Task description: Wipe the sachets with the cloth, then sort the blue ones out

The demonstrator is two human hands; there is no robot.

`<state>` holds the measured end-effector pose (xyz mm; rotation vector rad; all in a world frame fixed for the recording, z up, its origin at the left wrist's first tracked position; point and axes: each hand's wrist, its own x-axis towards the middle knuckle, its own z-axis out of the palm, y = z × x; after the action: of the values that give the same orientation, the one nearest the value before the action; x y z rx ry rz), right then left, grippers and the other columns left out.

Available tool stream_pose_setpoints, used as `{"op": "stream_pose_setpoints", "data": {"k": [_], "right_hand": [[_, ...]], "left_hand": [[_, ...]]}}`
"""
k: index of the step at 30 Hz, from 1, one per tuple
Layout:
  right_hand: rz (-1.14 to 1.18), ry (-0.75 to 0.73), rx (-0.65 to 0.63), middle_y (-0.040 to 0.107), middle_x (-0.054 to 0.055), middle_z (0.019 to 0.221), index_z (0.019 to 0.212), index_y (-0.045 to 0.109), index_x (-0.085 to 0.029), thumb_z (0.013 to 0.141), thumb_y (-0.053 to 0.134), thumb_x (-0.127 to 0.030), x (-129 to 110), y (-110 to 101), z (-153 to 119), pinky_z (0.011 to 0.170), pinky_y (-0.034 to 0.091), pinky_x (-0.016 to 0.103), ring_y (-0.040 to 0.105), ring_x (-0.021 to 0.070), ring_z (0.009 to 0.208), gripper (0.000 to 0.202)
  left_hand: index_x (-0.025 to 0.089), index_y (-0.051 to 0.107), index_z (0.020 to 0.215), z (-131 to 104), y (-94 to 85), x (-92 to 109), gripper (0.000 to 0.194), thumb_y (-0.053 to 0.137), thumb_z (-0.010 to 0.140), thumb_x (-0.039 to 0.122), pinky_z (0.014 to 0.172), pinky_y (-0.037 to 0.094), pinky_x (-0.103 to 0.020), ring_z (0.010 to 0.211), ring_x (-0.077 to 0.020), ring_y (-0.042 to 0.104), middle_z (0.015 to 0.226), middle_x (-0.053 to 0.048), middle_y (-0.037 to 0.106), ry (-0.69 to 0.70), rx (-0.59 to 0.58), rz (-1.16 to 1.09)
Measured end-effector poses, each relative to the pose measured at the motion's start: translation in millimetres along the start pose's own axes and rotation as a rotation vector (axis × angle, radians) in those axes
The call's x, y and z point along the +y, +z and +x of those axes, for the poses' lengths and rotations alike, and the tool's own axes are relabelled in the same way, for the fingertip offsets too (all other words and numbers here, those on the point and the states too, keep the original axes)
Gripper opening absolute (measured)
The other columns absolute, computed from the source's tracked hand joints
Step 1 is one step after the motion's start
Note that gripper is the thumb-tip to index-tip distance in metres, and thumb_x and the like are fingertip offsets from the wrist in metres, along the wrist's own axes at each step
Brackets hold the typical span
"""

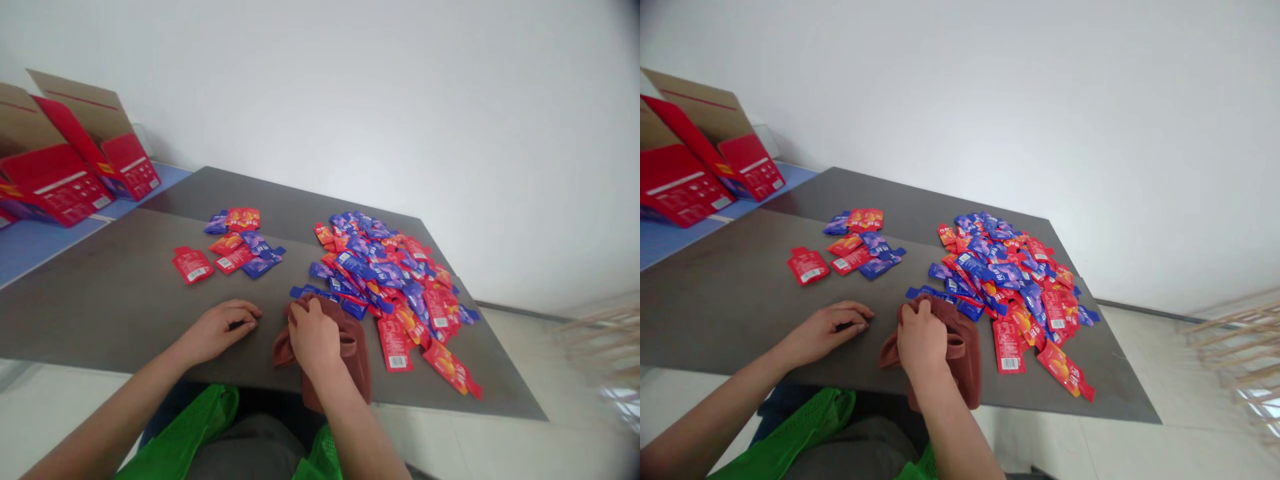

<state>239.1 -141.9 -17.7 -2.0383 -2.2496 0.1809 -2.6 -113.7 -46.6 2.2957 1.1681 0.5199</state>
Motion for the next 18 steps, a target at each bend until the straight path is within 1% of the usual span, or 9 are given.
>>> {"op": "stream_pose_setpoints", "data": {"k": [1, 3, 5, 6, 7, 9, 12, 15, 18], "right_hand": [[-0.012, -0.011, -0.019, 0.058, 0.008, 0.119, 0.118, 0.066, -0.029, 0.104, 0.048, -0.037, 0, 1, 2, 0.069, 0.049, 0.027, 0.069, 0.0172, 0.082, 0.025], [-0.04, 0.061, -0.03, 0.059, 0.008, 0.115, 0.118, 0.067, -0.028, 0.104, 0.047, -0.035, 7, 1, 11, 0.068, 0.049, 0.027, 0.069, 0.0182, 0.081, 0.025], [-0.056, 0.147, -0.009, 0.06, 0.008, 0.11, 0.118, 0.068, -0.027, 0.105, 0.045, -0.034, 14, -2, 23, 0.068, 0.048, 0.027, 0.07, 0.0188, 0.082, 0.027], [-0.057, 0.157, 0.008, 0.06, 0.008, 0.109, 0.118, 0.068, -0.026, 0.106, 0.044, -0.034, 15, -5, 26, 0.068, 0.048, 0.027, 0.07, 0.0186, 0.082, 0.028], [-0.055, 0.143, 0.028, 0.06, 0.008, 0.11, 0.119, 0.068, -0.027, 0.106, 0.045, -0.035, 14, -6, 27, 0.067, 0.047, 0.026, 0.07, 0.0181, 0.083, 0.028], [-0.043, 0.068, 0.057, 0.059, 0.009, 0.115, 0.125, 0.066, -0.03, 0.105, 0.049, -0.036, 4, -5, 20, 0.065, 0.046, 0.025, 0.07, 0.017, 0.081, 0.027], [-0.016, -0.041, 0.039, 0.06, 0.008, 0.118, 0.125, 0.066, -0.032, 0.103, 0.052, -0.034, -17, 8, -6, 0.06, 0.044, 0.023, 0.07, 0.0152, 0.077, 0.026], [0.032, -0.071, 0.037, 0.061, 0.006, 0.113, 0.123, 0.067, -0.034, 0.103, 0.053, -0.031, -26, 23, -28, 0.06, 0.044, 0.022, 0.07, 0.015, 0.076, 0.025], [0.082, -0.07, 0.069, 0.062, 0.006, 0.11, 0.13, 0.065, -0.035, 0.102, 0.055, -0.03, -22, 30, -36, 0.062, 0.046, 0.023, 0.07, 0.0161, 0.08, 0.03]], "left_hand": [[0.024, 0.075, 0.089, 0, 0.1, 1, 0.028, 0.053, 0.099, 0.038, 0.101, 0.051, -0.034, 0.11, -0.0214, 0.067, 0.118, -0.004, 0.072, -0.001, 0.005, -0.004], [0.024, 0.075, 0.088, -1, -0.1, 5, 0.026, 0.054, 0.099, 0.035, 0.101, 0.051, -0.035, 0.109, -0.0211, 0.067, 0.117, -0.004, 0.073, -0.006, 0.014, -0.017], [0.023, 0.074, 0.086, -2, -0.2, 8, 0.023, 0.055, 0.097, 0.031, 0.1, 0.051, -0.035, 0.109, -0.0208, 0.067, 0.116, -0.004, 0.073, -0.015, 0.031, -0.031], [0.023, 0.073, 0.085, -3, 0.0, 10, 0.021, 0.056, 0.097, 0.029, 0.099, 0.052, -0.035, 0.108, -0.0207, 0.067, 0.116, -0.004, 0.073, -0.016, 0.037, -0.035], [0.023, 0.073, 0.084, -3, 0.3, 11, 0.021, 0.057, 0.096, 0.028, 0.099, 0.052, -0.035, 0.108, -0.0206, 0.067, 0.115, -0.005, 0.074, -0.015, 0.043, -0.037], [0.023, 0.072, 0.083, -5, 1.0, 12, 0.019, 0.057, 0.095, 0.026, 0.099, 0.052, -0.036, 0.108, -0.0208, 0.067, 0.115, -0.005, 0.073, -0.01, 0.048, -0.03], [0.023, 0.073, 0.087, -8, -1.6, 13, 0.014, 0.059, 0.092, 0.022, 0.103, 0.051, -0.038, 0.113, -0.0219, 0.066, 0.12, -0.007, 0.072, 0.012, 0.014, -0.014], [0.024, 0.074, 0.095, -10, -17.0, 10, 0.015, 0.063, 0.087, 0.018, 0.108, 0.048, -0.038, 0.123, -0.0235, 0.062, 0.132, -0.008, 0.067, 0.052, -0.105, -0.016], [0.024, 0.075, 0.095, -8, -48.0, 3, 0.015, 0.065, 0.085, 0.02, 0.108, 0.048, -0.037, 0.126, -0.0254, 0.061, 0.136, -0.008, 0.065, 0.037, -0.245, 0.006]]}}
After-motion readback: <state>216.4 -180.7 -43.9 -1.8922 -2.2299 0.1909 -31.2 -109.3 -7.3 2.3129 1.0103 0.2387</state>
